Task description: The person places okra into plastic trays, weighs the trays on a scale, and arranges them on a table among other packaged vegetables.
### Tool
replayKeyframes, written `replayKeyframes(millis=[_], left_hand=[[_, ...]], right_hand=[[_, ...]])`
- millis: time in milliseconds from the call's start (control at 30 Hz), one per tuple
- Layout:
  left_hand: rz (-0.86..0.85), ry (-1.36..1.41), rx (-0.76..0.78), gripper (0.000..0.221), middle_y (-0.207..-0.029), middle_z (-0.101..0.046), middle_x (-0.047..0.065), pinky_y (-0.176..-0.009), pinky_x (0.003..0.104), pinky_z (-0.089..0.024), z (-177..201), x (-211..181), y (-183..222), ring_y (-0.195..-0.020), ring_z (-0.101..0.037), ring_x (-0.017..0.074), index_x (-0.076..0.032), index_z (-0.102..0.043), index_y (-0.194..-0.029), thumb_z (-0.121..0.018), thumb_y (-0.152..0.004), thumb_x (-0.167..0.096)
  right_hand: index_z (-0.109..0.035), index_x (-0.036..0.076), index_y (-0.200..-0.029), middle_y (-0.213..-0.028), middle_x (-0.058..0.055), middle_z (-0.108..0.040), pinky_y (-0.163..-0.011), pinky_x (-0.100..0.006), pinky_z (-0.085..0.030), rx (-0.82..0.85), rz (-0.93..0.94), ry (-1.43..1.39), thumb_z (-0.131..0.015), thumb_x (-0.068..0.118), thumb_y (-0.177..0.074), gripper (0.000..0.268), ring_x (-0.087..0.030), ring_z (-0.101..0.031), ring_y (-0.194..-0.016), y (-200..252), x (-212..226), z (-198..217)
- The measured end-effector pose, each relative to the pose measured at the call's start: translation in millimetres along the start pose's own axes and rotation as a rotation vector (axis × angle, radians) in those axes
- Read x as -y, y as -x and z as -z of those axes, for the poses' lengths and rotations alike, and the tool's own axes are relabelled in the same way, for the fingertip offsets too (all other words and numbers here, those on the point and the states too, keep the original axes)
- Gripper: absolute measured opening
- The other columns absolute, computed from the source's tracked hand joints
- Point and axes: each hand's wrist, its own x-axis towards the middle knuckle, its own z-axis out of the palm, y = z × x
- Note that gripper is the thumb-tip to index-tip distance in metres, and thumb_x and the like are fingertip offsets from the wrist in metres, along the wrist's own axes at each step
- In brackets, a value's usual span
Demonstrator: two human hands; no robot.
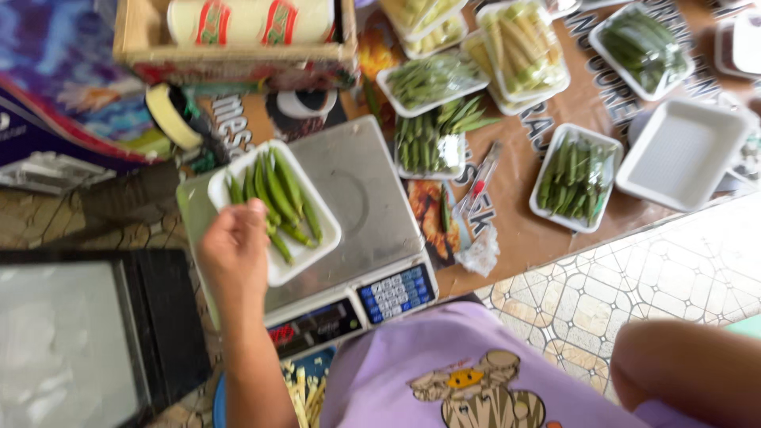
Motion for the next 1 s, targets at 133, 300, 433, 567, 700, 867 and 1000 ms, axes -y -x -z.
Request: replayKeyframes(millis=[133, 300, 433, 567, 700, 867, 1000], left_hand=[[-0.157, 0.005, 0.188, 0.028, -0.068, -0.074, 0.013, -0.069, 0.039, -0.055, -100.8, -62.9, 2.5, -0.074, -0.076, 0.0283, -0.008, -0.074, -0.08, -0.069, -0.1, -0.028], [-0.461, -0.226, 0.543, 0.016, -0.108, -0.067, 0.011, -0.075, 0.049, -0.051, -284.7, -69.5, -11.3, -0.099, -0.063, 0.033, -0.011, -0.064, -0.103, -0.066, -0.087, -0.007], [-0.772, -0.599, 0.47, 0.035, -0.141, -0.055, 0.027, -0.091, 0.047, -0.053, -387.4, -71.4, -17.4, -0.12, -0.059, 0.0391, -0.003, -0.055, -0.131, -0.054, -0.098, -0.014], [-0.683, -0.806, 0.204, 0.031, -0.118, -0.061, 0.018, -0.087, 0.047, -0.045, -425.4, -60.0, -2.6, -0.111, -0.06, 0.0342, -0.01, -0.061, -0.124, -0.057, -0.095, -0.021], [-0.647, -0.743, 0.327, 0.052, -0.103, -0.058, 0.011, -0.074, 0.049, -0.048, -417.3, -68.0, 16.0, -0.1, -0.058, 0.0339, -0.013, -0.06, -0.113, -0.081, -0.076, -0.042], [-0.514, -0.853, 0.25, 0.042, -0.112, -0.057, 0.008, -0.079, 0.046, -0.051, -412.8, -60.1, -22.9, -0.107, -0.057, 0.0316, -0.013, -0.059, -0.113, -0.081, -0.082, -0.031], [-0.515, -0.818, 0.216, 0.017, -0.09, -0.058, 0.006, -0.076, 0.047, -0.049, -446.4, -5.0, -41.2, -0.096, -0.063, 0.0308, -0.012, -0.061, -0.094, -0.068, -0.09, -0.027]], right_hand=[[-0.023, 0.007, -0.084, -0.088, -0.005, -0.027, -0.069, -0.024, -0.024, -0.065, 0.019, 0.087, -0.027, -0.023, -0.076, 0.031, -0.011, -0.031, -0.084, 7.6, 74.6, -61.7], [-0.049, 0.022, -0.081, -0.068, 0.007, -0.035, -0.042, -0.019, -0.014, -0.133, -0.437, -0.624, -0.056, 0.027, -0.098, 0.018, -0.002, -0.032, -0.055, -22.0, 216.2, -174.4], [-0.049, 0.014, -0.111, -0.077, -0.006, -0.051, -0.047, -0.02, -0.03, 0.144, -0.347, -0.54, -0.045, 0.0, -0.104, 0.016, -0.012, -0.038, -0.054, -3.5, 141.4, -159.6], [-0.048, 0.008, -0.13, -0.081, -0.007, -0.054, -0.044, -0.019, -0.043, 0.152, -0.383, -0.432, -0.043, 0.001, -0.104, 0.027, -0.009, -0.05, -0.056, -0.1, 84.4, -133.2], [-0.05, 0.005, -0.132, -0.082, -0.009, -0.054, -0.045, -0.022, -0.041, 0.201, -0.447, -0.421, -0.044, -0.001, -0.101, 0.032, -0.011, -0.048, -0.056, -23.8, 43.2, -117.4], [-0.055, 0.002, -0.129, -0.08, -0.011, -0.056, -0.045, -0.022, -0.042, 0.356, -0.42, -0.429, -0.045, -0.002, -0.101, 0.029, -0.011, -0.05, -0.056, -69.5, 22.5, -128.8], [-0.063, -0.001, -0.119, -0.077, -0.014, -0.059, -0.041, -0.023, -0.042, 0.483, -0.441, -0.418, -0.051, -0.002, -0.1, 0.023, -0.012, -0.051, -0.051, -95.2, 2.8, -160.9]])
